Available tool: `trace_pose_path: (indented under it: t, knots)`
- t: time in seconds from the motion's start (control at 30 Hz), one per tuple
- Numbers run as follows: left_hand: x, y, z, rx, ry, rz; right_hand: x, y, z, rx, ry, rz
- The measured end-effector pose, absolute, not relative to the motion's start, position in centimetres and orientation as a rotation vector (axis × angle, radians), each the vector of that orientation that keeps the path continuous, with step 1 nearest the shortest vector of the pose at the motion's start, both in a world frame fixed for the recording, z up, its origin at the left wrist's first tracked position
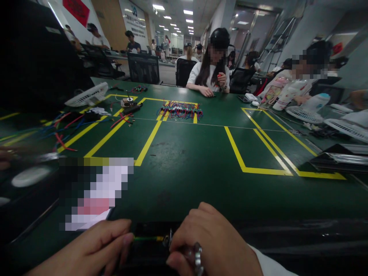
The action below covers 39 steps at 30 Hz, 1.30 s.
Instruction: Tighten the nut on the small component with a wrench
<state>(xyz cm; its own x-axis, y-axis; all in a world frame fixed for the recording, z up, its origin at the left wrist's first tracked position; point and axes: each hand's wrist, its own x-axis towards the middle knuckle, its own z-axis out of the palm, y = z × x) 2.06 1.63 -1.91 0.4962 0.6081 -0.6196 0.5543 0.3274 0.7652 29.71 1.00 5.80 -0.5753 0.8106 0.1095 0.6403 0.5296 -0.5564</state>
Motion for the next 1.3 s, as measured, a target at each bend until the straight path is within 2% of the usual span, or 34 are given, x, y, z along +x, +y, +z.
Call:
trace_pose_path:
  t: [0.17,0.37,0.67,0.77,0.9,1.03,1.3]
  knots:
    - [1.7,1.4,-2.2,1.341,1.134,0.020,30.5,-0.2,4.3,-1.168,-2.486,0.592]
    - [1.9,1.4,-2.0,1.361,1.140,0.032,32.2,-2.9,1.6,-1.119,-2.288,0.693]
    - [1.8,1.3,-2.5,1.366,1.152,-0.016,32.5,-1.3,4.5,-1.140,-2.394,0.924]
    - [1.7,1.3,-2.2,1.364,1.160,-0.015,32.9,-1.0,4.5,-1.093,-2.265,1.005]
    - [1.8,1.5,-2.0,1.351,1.143,0.012,33.2,-1.6,4.1,-1.145,-2.073,0.850]
    - [2.0,1.4,-2.4,1.351,1.146,-0.014,32.8,-2.1,3.8,-1.166,-2.243,0.675]
    - [2.2,1.5,-1.8,1.338,1.146,0.029,31.7,-2.5,1.4,-1.122,-2.249,0.704]
